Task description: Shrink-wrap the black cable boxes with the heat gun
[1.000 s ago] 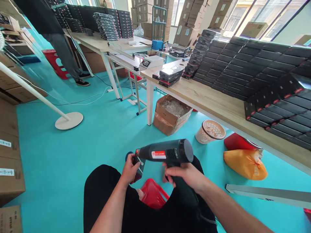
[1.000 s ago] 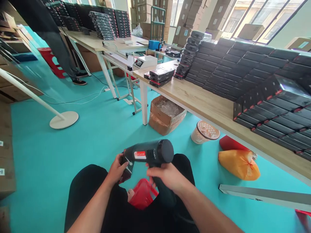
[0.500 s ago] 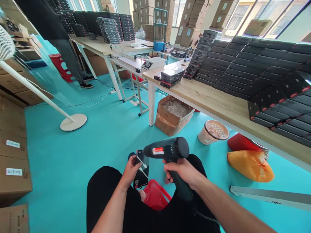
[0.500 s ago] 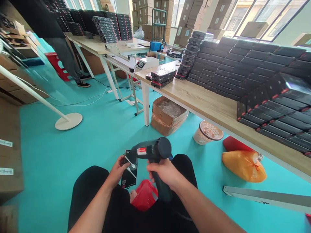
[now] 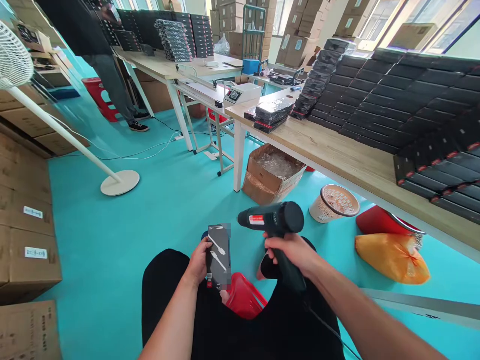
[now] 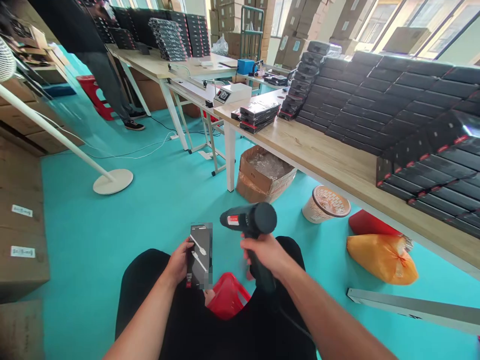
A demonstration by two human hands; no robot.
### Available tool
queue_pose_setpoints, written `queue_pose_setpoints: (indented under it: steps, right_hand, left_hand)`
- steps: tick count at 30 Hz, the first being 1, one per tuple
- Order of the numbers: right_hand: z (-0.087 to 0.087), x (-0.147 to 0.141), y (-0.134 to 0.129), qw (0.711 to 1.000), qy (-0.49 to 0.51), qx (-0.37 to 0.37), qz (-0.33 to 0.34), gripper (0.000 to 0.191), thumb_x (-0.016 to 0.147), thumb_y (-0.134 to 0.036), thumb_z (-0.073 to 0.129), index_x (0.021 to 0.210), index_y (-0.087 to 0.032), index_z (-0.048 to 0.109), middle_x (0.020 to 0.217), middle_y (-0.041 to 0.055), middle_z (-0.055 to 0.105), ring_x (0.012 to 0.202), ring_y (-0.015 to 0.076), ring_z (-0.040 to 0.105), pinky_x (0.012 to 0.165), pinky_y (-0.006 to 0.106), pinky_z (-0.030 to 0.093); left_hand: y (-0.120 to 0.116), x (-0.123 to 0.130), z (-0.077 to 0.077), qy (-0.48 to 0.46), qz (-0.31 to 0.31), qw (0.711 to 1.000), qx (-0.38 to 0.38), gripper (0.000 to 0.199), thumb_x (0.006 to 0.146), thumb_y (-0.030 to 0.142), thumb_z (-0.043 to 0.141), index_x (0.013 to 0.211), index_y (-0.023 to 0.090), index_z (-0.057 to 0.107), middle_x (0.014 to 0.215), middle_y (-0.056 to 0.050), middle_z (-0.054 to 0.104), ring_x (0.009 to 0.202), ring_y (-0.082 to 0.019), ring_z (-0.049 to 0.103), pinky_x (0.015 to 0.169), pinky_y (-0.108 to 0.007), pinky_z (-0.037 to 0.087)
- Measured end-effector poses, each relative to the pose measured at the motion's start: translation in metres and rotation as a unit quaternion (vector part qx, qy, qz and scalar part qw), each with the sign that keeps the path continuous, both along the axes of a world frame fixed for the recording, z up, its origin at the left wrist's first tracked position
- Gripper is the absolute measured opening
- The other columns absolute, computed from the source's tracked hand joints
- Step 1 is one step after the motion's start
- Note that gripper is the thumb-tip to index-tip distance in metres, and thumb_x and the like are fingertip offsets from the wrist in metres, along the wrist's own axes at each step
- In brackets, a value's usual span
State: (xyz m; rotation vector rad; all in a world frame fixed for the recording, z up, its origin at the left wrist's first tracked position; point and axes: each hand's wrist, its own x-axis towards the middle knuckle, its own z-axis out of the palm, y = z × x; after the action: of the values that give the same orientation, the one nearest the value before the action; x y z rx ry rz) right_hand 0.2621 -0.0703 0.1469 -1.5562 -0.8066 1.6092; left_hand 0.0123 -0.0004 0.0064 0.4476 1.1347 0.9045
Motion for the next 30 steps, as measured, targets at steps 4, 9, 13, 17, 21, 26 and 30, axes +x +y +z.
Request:
queue_pose_setpoints:
  steps: [4,9,13,17,21,26,30]
  right_hand:
    - [0.01,0.012,0.003,0.997,0.041,-0.023,0.06,0.022,0.074,-0.028,0.072,0.092,-0.017,0.067,0.057,0.0,0.065,0.049,0.0148,0.055,0.05,0.028,0.045]
    - [0.027,0.017,-0.026,0.969,0.043,-0.052,0.239,0.011,0.067,-0.023,0.073,0.073,-0.018,0.065,0.053,-0.002,0.06,0.05,0.0156,0.056,0.049,0.028,0.046]
    - [0.032,0.015,-0.042,0.98,0.021,-0.053,0.19,0.014,0.069,-0.025,0.07,0.08,-0.018,0.065,0.056,-0.0034,0.058,0.053,0.0155,0.055,0.05,0.027,0.047]
    - [0.047,0.007,-0.049,0.972,0.075,-0.073,0.209,0.016,0.068,-0.031,0.071,0.075,-0.018,0.065,0.055,-0.0016,0.059,0.053,0.0147,0.053,0.052,0.028,0.045]
    - [0.049,0.014,-0.057,0.952,0.053,-0.111,0.281,0.014,0.062,-0.029,0.071,0.067,-0.017,0.065,0.054,-0.0004,0.058,0.05,0.0136,0.051,0.051,0.027,0.041]
    - [0.025,0.006,-0.029,0.99,0.057,-0.043,0.124,0.026,0.07,-0.033,0.071,0.089,-0.016,0.066,0.054,-0.0011,0.061,0.048,0.0142,0.051,0.051,0.028,0.043]
    - [0.024,-0.02,-0.002,0.99,0.119,-0.045,0.059,0.029,0.07,-0.035,0.073,0.091,-0.017,0.066,0.056,-0.001,0.064,0.048,0.0139,0.052,0.051,0.028,0.043]
  left_hand:
    - [0.004,-0.003,0.003,-0.043,0.025,0.998,-0.048,0.031,0.067,0.021,0.058,0.097,0.017,0.065,0.067,-0.002,0.071,0.054,-0.019,0.064,0.058,-0.031,0.053]
    - [0.008,-0.009,-0.002,-0.055,0.058,0.995,-0.059,0.014,0.069,0.022,0.056,0.081,0.019,0.061,0.057,0.001,0.064,0.048,-0.018,0.06,0.054,-0.031,0.051]
    - [0.01,-0.012,-0.004,-0.061,0.08,0.993,-0.056,0.006,0.073,0.025,0.058,0.077,0.02,0.059,0.055,0.002,0.06,0.047,-0.016,0.058,0.05,-0.029,0.048]
    - [0.009,-0.017,0.0,-0.076,0.08,0.992,-0.062,0.033,0.082,0.052,0.065,0.086,0.019,0.064,0.065,-0.001,0.064,0.052,-0.015,0.059,0.047,-0.028,0.046]
    - [0.006,-0.029,0.002,-0.169,0.011,0.985,-0.038,0.073,0.075,0.086,0.054,0.104,0.02,0.069,0.088,-0.01,0.07,0.063,-0.017,0.059,0.046,-0.027,0.043]
    - [-0.001,-0.03,0.003,-0.231,-0.038,0.972,0.017,0.086,0.074,0.09,0.047,0.116,0.019,0.069,0.117,-0.018,0.069,0.081,-0.022,0.063,0.05,-0.028,0.042]
    - [-0.004,-0.026,0.006,-0.191,-0.032,0.98,0.039,0.067,0.08,0.078,0.052,0.11,0.021,0.071,0.108,-0.015,0.073,0.087,-0.027,0.066,0.063,-0.035,0.049]
